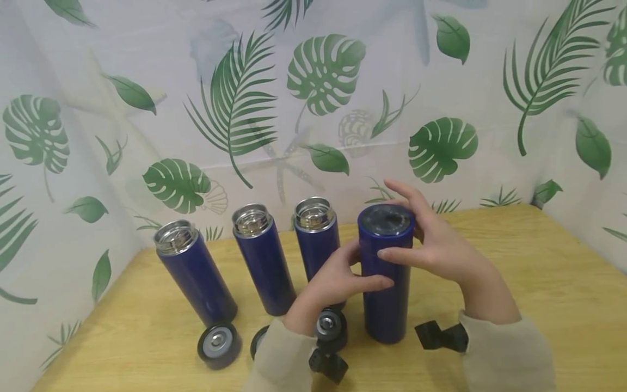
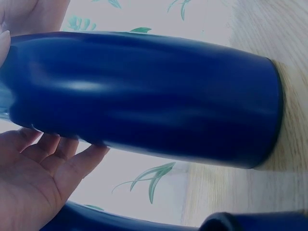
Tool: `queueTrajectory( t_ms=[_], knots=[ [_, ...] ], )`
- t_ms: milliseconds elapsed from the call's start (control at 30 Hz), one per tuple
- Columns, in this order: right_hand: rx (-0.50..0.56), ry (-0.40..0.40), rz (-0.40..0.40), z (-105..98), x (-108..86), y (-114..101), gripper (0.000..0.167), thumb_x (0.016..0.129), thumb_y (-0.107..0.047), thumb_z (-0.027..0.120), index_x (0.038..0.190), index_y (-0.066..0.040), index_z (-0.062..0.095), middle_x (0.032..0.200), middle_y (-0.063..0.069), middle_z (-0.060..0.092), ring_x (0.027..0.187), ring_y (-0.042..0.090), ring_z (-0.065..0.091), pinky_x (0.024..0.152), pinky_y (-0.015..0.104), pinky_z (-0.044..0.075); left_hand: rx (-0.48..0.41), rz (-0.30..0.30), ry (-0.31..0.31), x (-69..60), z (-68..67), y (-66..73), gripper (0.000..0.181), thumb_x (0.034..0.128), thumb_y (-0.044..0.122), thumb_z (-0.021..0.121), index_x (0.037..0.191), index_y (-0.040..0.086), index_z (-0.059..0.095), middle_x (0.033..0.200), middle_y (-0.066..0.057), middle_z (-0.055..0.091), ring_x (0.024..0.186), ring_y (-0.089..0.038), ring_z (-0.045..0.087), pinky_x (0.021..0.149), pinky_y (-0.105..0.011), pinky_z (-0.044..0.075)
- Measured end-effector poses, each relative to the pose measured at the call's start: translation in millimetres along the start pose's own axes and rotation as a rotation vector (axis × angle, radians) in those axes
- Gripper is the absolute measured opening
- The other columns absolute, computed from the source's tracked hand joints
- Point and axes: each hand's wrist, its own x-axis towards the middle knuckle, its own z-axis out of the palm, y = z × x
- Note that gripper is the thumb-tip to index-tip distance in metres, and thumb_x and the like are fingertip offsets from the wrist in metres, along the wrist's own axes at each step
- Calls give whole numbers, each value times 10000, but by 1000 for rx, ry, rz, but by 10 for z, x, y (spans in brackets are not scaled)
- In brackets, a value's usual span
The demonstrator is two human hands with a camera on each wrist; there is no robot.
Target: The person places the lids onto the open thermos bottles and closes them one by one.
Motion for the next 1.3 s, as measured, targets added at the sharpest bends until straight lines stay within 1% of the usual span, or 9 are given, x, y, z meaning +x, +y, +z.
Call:
queueTrajectory(
  t_ms=[133,267,500,667,767,867,933,1033,1300],
  knots=[
    [-94,28,29,24,-10,-18,912,726,168,594,1420,-117,76,1226,60,378,1056,94,469,824,161,391,-3,15,-6,-2,12,-4,523,733,280,729,1198,310,492,1082,167,535,982,-27,499,804,-298,430],
    [-176,70,62,57,-8,-40,941,704,137,645,1421,-154,109,1180,113,375,1019,90,467,818,137,365,-1,28,-9,-8,13,-7,516,735,271,728,1196,302,498,1085,170,534,972,-24,503,785,-276,436],
    [-301,132,100,102,19,-54,979,664,67,727,1416,-177,150,1127,103,390,946,64,480,774,131,365,18,59,-5,-20,-1,-4,529,735,266,728,1206,302,490,1073,165,540,958,-18,505,768,-251,439],
    [-375,185,144,134,48,-102,973,642,-7,772,1405,-195,197,1097,114,422,883,49,501,706,161,426,39,81,8,-19,0,-5,533,726,268,735,1200,291,493,1039,162,555,934,-11,511,758,-238,441],
    [-415,209,170,149,66,-128,966,639,-60,789,1399,-220,215,1077,128,449,854,59,516,657,199,461,47,83,17,-13,5,3,536,721,270,739,1198,284,494,1029,161,559,926,-10,515,747,-234,445],
    [-452,226,190,160,76,-146,952,640,-105,797,1393,-231,229,1065,150,466,856,150,530,629,234,473,56,79,31,-9,16,20,530,717,268,742,1188,268,500,1019,160,560,916,-7,518,739,-228,446],
    [-467,234,201,166,79,-150,941,643,-122,796,1391,-231,235,1075,166,461,867,233,529,622,293,481,70,70,48,-8,29,37,517,711,273,746,1170,247,508,1003,155,564,902,-7,521,733,-223,446],
    [-493,251,213,171,84,-152,926,641,-135,799,1384,-218,253,1101,178,447,885,311,515,636,366,475,94,43,84,-8,58,62,500,700,291,752,1134,217,515,979,147,566,869,-5,529,706,-213,451],
    [-542,301,225,201,105,-138,902,628,-168,808,1371,-179,297,1204,189,386,959,362,447,702,566,394,129,-15,168,-8,123,119,490,672,336,765,1079,190,533,974,116,572,836,-9,547,667,-199,457]
  ],
)
